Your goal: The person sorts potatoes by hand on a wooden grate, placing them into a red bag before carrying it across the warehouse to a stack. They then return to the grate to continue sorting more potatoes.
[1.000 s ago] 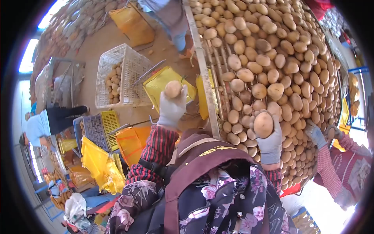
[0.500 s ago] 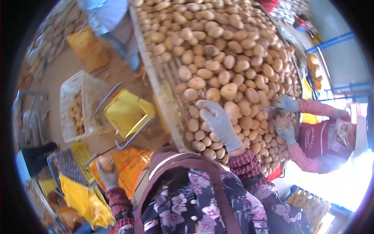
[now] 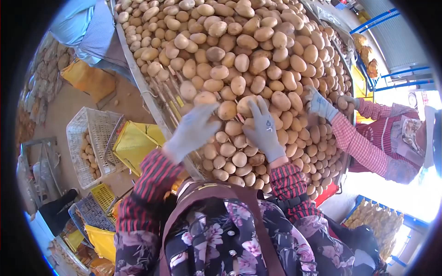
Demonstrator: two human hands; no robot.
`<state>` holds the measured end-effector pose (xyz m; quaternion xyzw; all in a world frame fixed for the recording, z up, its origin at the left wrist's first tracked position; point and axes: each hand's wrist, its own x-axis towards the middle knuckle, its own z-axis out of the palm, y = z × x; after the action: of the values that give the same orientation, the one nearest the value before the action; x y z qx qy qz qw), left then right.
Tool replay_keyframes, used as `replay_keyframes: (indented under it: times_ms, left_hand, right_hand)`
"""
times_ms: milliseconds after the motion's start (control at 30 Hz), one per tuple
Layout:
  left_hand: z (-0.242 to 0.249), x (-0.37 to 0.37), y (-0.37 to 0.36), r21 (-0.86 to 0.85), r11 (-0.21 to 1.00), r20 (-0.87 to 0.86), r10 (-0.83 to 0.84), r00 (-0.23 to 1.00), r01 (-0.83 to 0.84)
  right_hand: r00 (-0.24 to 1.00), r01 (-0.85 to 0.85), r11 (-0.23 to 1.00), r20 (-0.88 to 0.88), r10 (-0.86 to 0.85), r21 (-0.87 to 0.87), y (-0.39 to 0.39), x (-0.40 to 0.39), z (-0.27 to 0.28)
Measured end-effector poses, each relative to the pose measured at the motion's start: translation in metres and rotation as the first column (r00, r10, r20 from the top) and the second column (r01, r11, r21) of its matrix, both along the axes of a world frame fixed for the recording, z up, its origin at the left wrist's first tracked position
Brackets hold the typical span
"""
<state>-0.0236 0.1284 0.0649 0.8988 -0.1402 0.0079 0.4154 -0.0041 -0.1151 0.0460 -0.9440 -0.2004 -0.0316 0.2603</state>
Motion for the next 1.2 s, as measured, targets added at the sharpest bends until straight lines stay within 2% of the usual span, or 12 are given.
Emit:
replay_keyframes:
  times_ms: [133,233,300,433,533,633,733,800,933,1000,1033,1200]
  left_hand:
    - [-0.019,0.043,-0.061,0.427,0.9,-0.265,0.03,0.964,0.089]
    - [-0.045,0.046,-0.046,0.33,0.923,-0.312,-0.092,0.946,0.199]
    - [-0.053,0.032,-0.032,-0.059,0.998,-0.125,0.008,0.992,-0.015]
    - [-0.028,0.006,-0.019,-0.175,0.976,-0.261,0.083,0.962,-0.132]
    - [-0.021,-0.002,-0.011,-0.51,0.823,-0.407,0.027,0.913,-0.251]
    - [-0.018,-0.006,-0.002,-0.681,0.042,-0.612,-0.582,0.536,-0.731]
    - [-0.025,-0.017,0.003,-0.756,0.33,-0.653,-0.326,0.684,-0.564]
    - [-0.03,-0.024,0.003,-0.764,0.489,-0.566,-0.191,0.802,-0.422]
    - [-0.03,-0.019,0.007,-0.832,0.293,-0.55,-0.324,0.77,-0.471]
    - [-0.004,-0.007,-0.002,-0.638,-0.114,-0.608,-0.533,0.589,-0.762]
    - [-0.007,-0.007,0.0,-0.62,-0.098,-0.619,-0.548,0.562,-0.778]
    - [-0.04,-0.01,0.002,-0.725,-0.017,-0.443,-0.754,0.485,-0.688]
  right_hand:
    - [0.994,-0.009,0.997,-0.105,0.017,0.075,-0.013,-0.023,0.006]
    - [0.989,0.002,0.989,-0.148,0.021,0.15,-0.02,-0.018,0.006]
    - [0.99,0.015,0.984,-0.138,0.01,0.18,-0.018,-0.003,0.0]
    - [0.994,0.059,0.998,-0.094,-0.058,0.005,0.013,0.027,0.001]
    - [0.942,0.085,0.974,-0.335,-0.009,0.212,0.02,0.043,0.01]
    - [0.979,-0.137,0.916,-0.09,0.184,0.377,0.035,0.027,0.022]
    - [0.97,-0.172,0.893,-0.088,0.228,0.416,0.047,0.054,0.024]
    - [0.994,0.082,0.995,-0.072,-0.086,-0.057,0.052,0.085,0.011]
    - [0.988,0.025,0.98,-0.144,-0.054,-0.198,0.063,0.093,0.011]
    - [0.968,-0.189,0.89,-0.071,0.239,0.415,0.059,0.067,0.014]
    - [0.971,-0.18,0.894,-0.071,0.228,0.41,0.05,0.065,0.024]
    - [0.908,0.304,0.934,0.356,-0.223,-0.188,-0.042,0.068,0.014]
